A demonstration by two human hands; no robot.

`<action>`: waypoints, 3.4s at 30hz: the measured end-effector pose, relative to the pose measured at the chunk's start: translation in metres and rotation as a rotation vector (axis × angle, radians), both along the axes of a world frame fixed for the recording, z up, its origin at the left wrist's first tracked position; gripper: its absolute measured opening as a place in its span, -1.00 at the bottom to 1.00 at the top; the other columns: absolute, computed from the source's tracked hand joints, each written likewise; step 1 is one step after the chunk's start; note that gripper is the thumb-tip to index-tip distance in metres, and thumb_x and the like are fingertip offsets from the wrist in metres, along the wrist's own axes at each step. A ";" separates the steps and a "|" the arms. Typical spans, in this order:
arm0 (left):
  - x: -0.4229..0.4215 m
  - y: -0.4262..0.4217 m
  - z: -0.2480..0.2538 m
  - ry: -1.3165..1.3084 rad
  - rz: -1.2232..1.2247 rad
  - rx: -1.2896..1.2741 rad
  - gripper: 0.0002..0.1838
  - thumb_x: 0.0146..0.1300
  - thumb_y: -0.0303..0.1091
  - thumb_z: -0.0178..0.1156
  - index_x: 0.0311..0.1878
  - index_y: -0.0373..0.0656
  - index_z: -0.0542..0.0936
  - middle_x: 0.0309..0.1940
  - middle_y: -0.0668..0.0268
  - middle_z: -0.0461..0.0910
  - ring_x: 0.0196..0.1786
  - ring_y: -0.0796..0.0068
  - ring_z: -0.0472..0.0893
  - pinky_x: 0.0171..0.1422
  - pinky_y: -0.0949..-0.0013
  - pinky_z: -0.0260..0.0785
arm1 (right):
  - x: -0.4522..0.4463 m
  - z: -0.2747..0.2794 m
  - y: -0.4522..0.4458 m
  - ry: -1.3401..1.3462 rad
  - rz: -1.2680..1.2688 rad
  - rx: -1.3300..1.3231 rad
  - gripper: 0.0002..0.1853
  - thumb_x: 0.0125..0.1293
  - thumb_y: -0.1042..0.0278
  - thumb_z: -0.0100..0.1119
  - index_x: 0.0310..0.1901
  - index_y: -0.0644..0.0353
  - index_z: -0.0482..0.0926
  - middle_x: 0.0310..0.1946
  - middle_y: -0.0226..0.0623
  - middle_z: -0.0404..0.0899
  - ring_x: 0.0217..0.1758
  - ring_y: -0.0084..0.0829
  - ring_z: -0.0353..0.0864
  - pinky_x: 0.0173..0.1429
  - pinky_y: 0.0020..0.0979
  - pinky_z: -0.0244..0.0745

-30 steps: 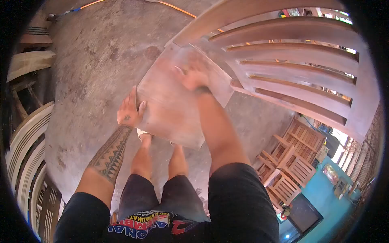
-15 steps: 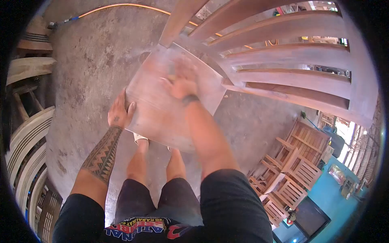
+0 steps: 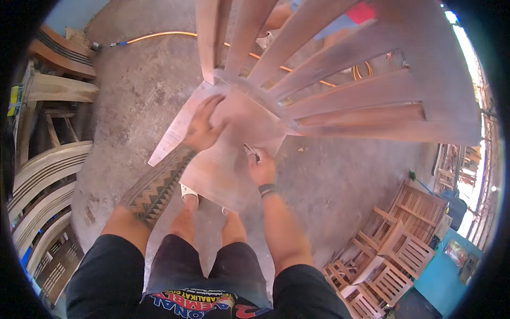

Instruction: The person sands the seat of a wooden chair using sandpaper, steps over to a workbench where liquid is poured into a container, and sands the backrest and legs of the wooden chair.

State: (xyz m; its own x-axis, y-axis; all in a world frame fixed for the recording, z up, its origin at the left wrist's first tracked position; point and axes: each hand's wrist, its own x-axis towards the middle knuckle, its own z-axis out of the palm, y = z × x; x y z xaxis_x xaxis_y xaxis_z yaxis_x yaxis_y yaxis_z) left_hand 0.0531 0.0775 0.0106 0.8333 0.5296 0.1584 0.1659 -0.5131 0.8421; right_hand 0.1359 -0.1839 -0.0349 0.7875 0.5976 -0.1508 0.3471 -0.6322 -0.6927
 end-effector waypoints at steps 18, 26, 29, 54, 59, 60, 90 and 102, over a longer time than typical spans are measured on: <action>0.135 0.001 0.040 0.049 0.127 -0.587 -0.45 0.53 -0.38 0.22 0.54 -0.30 0.53 0.33 0.07 0.73 0.40 0.17 0.68 0.47 0.17 0.48 | 0.036 0.174 -0.067 0.956 -0.432 0.628 -0.76 0.63 0.28 0.30 0.11 0.27 0.74 -0.13 -0.49 0.70 -0.11 -0.65 0.59 0.02 -0.52 0.51; 0.039 -0.076 0.164 -0.121 -0.103 -0.825 -0.36 0.57 -0.26 0.32 0.59 -0.33 0.45 0.46 0.15 0.59 0.50 0.32 0.56 0.62 0.14 0.39 | 0.059 0.237 0.003 0.616 -0.361 0.683 -0.66 0.70 0.18 0.22 0.18 0.34 0.71 -0.03 -0.44 0.72 0.02 -0.58 0.62 0.13 -0.43 0.52; 0.012 -0.127 0.196 -0.282 -0.100 -0.937 -0.34 0.54 -0.32 0.37 0.61 -0.32 0.42 0.45 0.16 0.59 0.42 0.36 0.60 0.56 0.15 0.46 | 0.054 0.254 0.018 0.564 -0.211 0.544 -0.57 0.73 0.13 0.17 0.28 0.37 0.67 0.05 -0.36 0.72 0.05 -0.50 0.66 0.18 -0.41 0.55; 0.133 -0.038 0.141 -0.496 0.391 -0.316 -0.41 0.34 -0.57 0.20 0.45 -0.09 0.66 0.37 0.04 0.69 0.50 -0.06 0.60 0.63 0.00 0.43 | 0.245 0.573 0.087 -0.459 1.121 -0.295 0.22 0.33 -0.56 0.37 0.72 0.25 0.20 0.72 0.45 -0.08 0.77 0.37 0.09 0.75 0.20 0.10; 0.155 -0.050 0.157 -0.576 0.428 -0.368 -0.50 0.50 -0.51 0.19 0.48 -0.14 0.64 0.42 -0.06 0.63 0.55 -0.07 0.55 0.67 0.00 0.37 | 0.257 0.571 0.084 -0.293 1.120 -0.245 0.25 0.36 -0.68 0.24 0.71 0.27 0.19 0.73 0.47 -0.14 0.77 0.35 0.07 0.75 0.26 0.08; 0.154 -0.054 0.134 -0.493 0.445 -0.403 -0.53 0.54 -0.48 0.18 0.48 -0.16 0.63 0.40 -0.06 0.65 0.54 -0.05 0.55 0.67 0.01 0.37 | 0.260 0.571 0.083 -0.287 1.129 -0.247 0.25 0.36 -0.68 0.24 0.71 0.29 0.20 0.73 0.47 -0.15 0.78 0.35 0.06 0.75 0.26 0.08; 0.140 -0.045 0.082 -0.494 0.380 -0.533 -0.28 0.25 -0.70 0.34 0.51 -0.09 0.62 0.30 0.05 0.68 0.34 -0.03 0.65 0.51 0.02 0.53 | 0.256 0.575 0.096 -0.350 1.240 -0.363 0.13 0.37 -0.55 0.35 0.58 0.36 0.34 0.73 0.45 -0.26 0.67 0.37 0.26 0.63 0.24 0.28; 0.207 -0.074 0.159 -0.466 0.512 -0.102 -0.24 0.10 -0.52 0.32 0.48 -0.23 0.61 0.41 -0.06 0.61 0.44 -0.19 0.56 0.62 -0.14 0.33 | 0.252 0.571 0.099 -0.249 1.192 -0.316 0.13 0.36 -0.56 0.37 0.56 0.38 0.38 0.73 0.44 -0.27 0.67 0.36 0.25 0.63 0.20 0.31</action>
State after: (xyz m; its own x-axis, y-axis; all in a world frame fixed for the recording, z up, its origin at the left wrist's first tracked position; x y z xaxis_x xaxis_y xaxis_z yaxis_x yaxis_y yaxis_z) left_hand 0.2605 0.0034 0.1698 0.3322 0.8689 0.3669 -0.0242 -0.3810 0.9243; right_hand 0.3883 -0.0845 0.5366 -0.1880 0.9207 -0.3420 0.9147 0.0373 -0.4023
